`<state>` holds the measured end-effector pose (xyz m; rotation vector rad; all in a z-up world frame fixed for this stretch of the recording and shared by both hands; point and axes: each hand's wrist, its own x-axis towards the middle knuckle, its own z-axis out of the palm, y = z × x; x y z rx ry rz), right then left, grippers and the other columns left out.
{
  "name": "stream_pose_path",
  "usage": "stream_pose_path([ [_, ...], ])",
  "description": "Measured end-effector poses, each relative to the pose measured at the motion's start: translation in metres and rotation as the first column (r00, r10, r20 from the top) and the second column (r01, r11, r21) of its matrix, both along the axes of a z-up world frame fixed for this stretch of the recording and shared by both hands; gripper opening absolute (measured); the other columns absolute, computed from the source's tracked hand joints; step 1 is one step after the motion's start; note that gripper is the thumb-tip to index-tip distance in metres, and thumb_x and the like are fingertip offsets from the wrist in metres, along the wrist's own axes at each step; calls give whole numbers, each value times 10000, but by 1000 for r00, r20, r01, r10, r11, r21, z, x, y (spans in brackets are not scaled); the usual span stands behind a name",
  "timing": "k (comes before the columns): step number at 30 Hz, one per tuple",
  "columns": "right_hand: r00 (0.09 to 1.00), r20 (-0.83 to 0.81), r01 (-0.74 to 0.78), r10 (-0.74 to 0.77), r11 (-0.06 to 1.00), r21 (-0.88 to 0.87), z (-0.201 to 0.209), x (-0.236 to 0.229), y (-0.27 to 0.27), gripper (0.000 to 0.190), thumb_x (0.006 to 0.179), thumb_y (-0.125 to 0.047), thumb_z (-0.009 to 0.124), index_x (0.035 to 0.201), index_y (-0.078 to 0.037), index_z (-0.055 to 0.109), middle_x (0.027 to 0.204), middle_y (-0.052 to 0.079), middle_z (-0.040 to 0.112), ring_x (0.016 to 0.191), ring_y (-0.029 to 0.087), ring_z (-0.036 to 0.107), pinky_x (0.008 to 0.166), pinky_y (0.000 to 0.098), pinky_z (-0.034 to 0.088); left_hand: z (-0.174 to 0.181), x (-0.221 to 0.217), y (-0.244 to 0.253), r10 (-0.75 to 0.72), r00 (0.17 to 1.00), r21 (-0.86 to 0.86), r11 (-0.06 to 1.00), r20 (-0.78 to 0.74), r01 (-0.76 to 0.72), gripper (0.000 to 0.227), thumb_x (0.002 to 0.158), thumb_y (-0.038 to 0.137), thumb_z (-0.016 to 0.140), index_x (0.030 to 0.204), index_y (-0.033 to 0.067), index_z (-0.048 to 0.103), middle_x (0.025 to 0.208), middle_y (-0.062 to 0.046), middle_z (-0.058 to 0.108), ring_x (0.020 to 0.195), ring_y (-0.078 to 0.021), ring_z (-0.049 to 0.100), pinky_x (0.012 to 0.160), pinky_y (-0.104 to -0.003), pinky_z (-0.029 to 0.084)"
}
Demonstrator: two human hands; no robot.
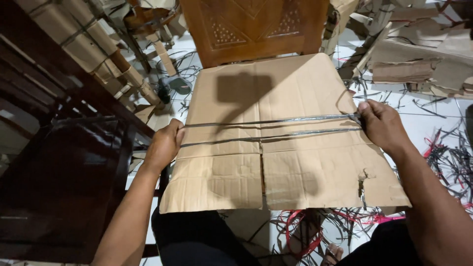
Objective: The person ties a stack of flattened cardboard pieces with black plastic straps. They wrap the straps around the bundle, pull them tight, and tie knots to secure the package. The person occasionally picks up and discards loose red and black straps from the floor.
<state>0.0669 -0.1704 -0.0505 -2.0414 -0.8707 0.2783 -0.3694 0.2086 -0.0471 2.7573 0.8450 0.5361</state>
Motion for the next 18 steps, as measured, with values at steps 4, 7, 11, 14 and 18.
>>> stream_pose_path([
  [4, 999, -47, 15, -16, 1000, -25, 8, -4, 1, 388, 1146, -326, 470, 829, -105, 511, 795, 44, 469, 793, 198, 414, 721, 367, 322, -9, -6, 2, -11, 988, -170, 985, 153, 38, 141, 1061, 239, 535, 1012, 107, 528, 672, -129, 550, 600, -284, 496, 626, -408, 413],
  [7, 995, -98, 15, -15, 1000, 3, 5, 2, 3, 373, 1155, -325, 477, 838, -135, 531, 765, 6, 468, 760, 177, 419, 704, 361, 332, 6, 1, -19, -57, 984, -194, 977, 167, 89, 92, 1077, 105, 458, 991, 136, 460, 651, -68, 432, 613, -171, 387, 601, -345, 374],
  [11, 998, -62, -23, 23, 1000, 8, 5, 3, 4, 411, 1147, -323, 458, 783, -133, 433, 771, 8, 428, 776, 178, 404, 718, 367, 320, -1, -1, -22, 272, 953, -569, 808, 131, -153, 80, 890, 218, 563, 896, 166, 504, 785, -50, 545, 773, -165, 491, 711, -334, 390],
  [14, 995, -101, -2, 5, 1000, 31, -15, 17, 7, 332, 1131, -338, 465, 910, -111, 563, 864, 102, 556, 911, 270, 515, 865, 452, 376, -59, -30, 40, 108, 988, -253, 958, -114, -134, 170, 906, 150, 630, 1074, 169, 644, 930, -96, 750, 931, -264, 682, 840, -406, 525],
  [18, 983, -181, 43, -23, 993, 109, -28, 24, 8, 337, 1115, -301, 500, 1045, -54, 719, 925, 191, 697, 987, 335, 624, 980, 530, 444, -9, -27, 35, 249, 963, 28, 967, 105, -253, 132, 982, 154, 659, 1065, 127, 758, 930, -201, 732, 996, -429, 694, 883, -530, 547],
])
